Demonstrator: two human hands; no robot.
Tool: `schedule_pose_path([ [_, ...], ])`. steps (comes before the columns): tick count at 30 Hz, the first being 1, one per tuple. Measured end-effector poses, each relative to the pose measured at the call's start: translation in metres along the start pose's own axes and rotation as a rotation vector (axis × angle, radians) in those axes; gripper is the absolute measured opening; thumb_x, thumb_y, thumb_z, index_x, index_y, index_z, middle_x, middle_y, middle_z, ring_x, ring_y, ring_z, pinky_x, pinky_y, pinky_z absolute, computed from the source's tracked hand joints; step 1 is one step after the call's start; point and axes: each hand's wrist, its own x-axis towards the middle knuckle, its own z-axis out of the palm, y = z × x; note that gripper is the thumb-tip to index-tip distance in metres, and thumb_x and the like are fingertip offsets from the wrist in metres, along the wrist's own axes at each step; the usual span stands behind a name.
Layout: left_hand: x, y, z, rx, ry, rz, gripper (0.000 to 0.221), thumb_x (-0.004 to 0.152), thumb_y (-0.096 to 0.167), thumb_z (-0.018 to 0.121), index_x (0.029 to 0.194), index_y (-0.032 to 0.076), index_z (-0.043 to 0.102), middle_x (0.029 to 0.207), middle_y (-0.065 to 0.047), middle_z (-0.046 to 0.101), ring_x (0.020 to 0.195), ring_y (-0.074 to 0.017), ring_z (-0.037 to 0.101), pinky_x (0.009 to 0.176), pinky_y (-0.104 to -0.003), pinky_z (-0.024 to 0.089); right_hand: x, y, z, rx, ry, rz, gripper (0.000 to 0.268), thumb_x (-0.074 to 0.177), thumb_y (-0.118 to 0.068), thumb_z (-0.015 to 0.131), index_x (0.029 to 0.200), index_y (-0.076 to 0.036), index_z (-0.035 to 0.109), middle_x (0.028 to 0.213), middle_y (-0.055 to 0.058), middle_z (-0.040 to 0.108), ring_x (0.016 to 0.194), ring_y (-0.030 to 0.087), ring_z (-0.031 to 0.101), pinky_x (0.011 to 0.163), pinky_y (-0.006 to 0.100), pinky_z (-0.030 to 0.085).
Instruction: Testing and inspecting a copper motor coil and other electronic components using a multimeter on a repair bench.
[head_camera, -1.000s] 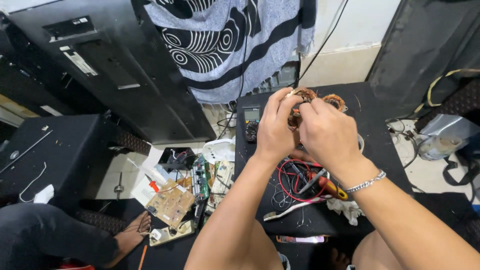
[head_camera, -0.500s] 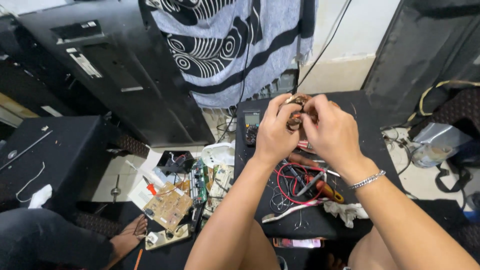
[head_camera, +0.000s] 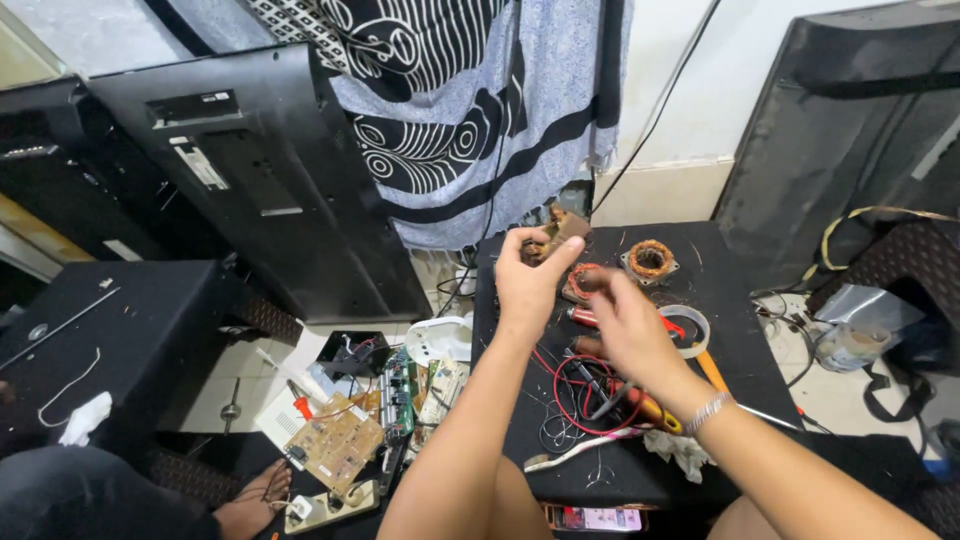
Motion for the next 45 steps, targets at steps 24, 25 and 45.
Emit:
schedule_pose_path([
  [24, -0.013, 0.012, 0.021, -0.322, 0.040, -0.171, 0.055, 0.071, 0.018, 0.093, 0.113, 0.007, 0.059, 0.105, -0.007, 0.059, 0.094, -0.0130, 0.059, 0.078, -0.025, 0.058, 0.059, 0.083, -0.012, 1.297, -0.004, 0.208, 0.026, 0.105, -0.035, 0.055, 0.091, -0.017, 0.067, 0.109, 0.006, 0.076, 0.117, 0.025, 0.070, 0.115, 0.048, 0.048],
  [25, -0.015, 0.017, 0.023, -0.358, 0.027, -0.187, 0.058, 0.071, 0.018, 0.093, 0.116, 0.005, 0.058, 0.105, -0.007, 0.058, 0.093, -0.0125, 0.061, 0.076, -0.024, 0.059, 0.060, 0.087, -0.014, 1.346, 0.006, 0.195, 0.026, 0.106, -0.034, 0.055, 0.094, -0.017, 0.070, 0.108, 0.007, 0.077, 0.120, 0.027, 0.070, 0.116, 0.048, 0.047],
  [45, 0.013, 0.030, -0.029, -0.824, 0.229, -0.359, 0.044, 0.084, 0.016, 0.082, 0.113, 0.001, 0.052, 0.113, -0.021, 0.057, 0.096, -0.0335, 0.066, 0.084, -0.039, 0.063, 0.058, 0.077, -0.086, 1.324, 0.002, 0.131, 0.023, 0.103, -0.031, 0.064, 0.107, -0.009, 0.071, 0.076, -0.005, 0.054, 0.062, 0.005, 0.047, 0.068, 0.021, 0.048],
])
